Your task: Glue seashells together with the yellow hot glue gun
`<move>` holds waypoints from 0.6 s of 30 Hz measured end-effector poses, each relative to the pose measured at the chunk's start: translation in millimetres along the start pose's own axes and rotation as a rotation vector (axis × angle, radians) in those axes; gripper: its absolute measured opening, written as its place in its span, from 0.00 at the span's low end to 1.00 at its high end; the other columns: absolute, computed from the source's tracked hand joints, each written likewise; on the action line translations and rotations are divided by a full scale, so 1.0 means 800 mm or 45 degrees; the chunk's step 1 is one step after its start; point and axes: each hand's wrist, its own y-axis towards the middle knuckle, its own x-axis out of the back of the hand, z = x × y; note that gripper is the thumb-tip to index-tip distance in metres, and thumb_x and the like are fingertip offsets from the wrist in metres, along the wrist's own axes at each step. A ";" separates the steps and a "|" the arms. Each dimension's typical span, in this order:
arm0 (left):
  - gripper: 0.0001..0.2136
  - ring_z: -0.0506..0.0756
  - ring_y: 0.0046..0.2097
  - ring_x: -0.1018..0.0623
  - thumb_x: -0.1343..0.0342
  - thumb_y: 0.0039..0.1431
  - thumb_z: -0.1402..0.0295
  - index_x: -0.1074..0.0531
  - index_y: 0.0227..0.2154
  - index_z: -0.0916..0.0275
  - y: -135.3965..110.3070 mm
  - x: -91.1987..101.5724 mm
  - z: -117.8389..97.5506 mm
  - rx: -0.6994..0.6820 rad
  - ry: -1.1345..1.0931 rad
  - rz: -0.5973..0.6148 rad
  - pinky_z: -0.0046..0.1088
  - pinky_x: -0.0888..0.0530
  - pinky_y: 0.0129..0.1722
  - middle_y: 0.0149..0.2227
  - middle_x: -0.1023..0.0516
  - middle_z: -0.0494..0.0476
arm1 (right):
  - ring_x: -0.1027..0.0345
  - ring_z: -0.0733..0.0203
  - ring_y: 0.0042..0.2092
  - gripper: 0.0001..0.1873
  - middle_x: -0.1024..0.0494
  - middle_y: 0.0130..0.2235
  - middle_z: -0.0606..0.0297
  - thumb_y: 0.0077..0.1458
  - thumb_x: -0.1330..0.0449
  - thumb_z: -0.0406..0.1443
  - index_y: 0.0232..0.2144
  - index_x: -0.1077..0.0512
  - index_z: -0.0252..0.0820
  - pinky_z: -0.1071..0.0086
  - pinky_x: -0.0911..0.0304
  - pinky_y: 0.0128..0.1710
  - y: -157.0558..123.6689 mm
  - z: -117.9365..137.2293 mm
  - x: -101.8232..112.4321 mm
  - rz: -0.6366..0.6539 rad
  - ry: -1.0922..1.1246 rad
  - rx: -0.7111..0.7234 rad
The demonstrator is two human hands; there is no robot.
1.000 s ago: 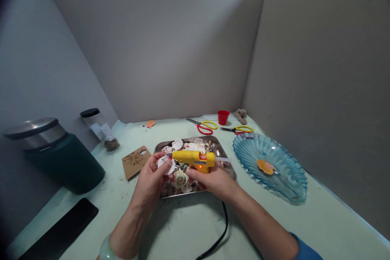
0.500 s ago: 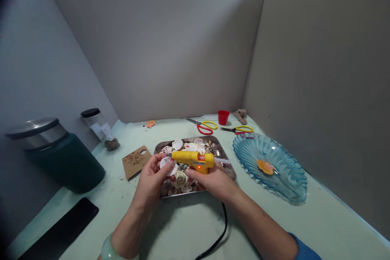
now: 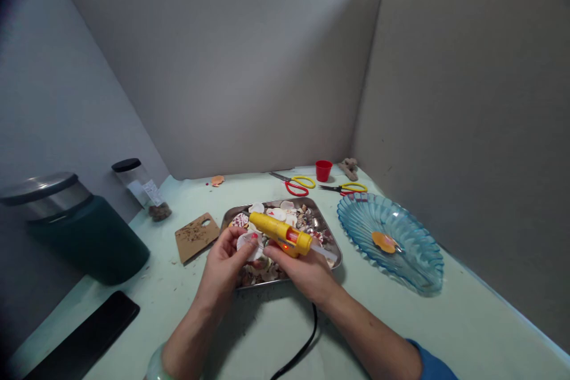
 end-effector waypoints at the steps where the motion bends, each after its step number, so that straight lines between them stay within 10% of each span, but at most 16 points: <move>1: 0.20 0.48 0.25 0.29 0.30 0.41 0.57 0.32 0.30 0.63 0.000 0.000 0.000 0.012 -0.003 -0.009 0.24 0.26 0.22 0.26 0.27 0.49 | 0.24 0.49 0.41 0.17 0.17 0.39 0.60 0.47 0.33 0.44 0.38 0.20 0.41 0.58 0.29 0.45 -0.001 0.003 -0.001 0.005 0.008 0.001; 18: 0.21 0.51 0.28 0.24 0.28 0.37 0.57 0.23 0.33 0.66 -0.004 -0.005 -0.003 0.085 -0.042 0.102 0.27 0.23 0.25 0.30 0.20 0.57 | 0.24 0.49 0.44 0.16 0.17 0.40 0.59 0.45 0.32 0.44 0.37 0.22 0.43 0.58 0.29 0.47 0.001 -0.002 -0.006 -0.305 0.068 0.044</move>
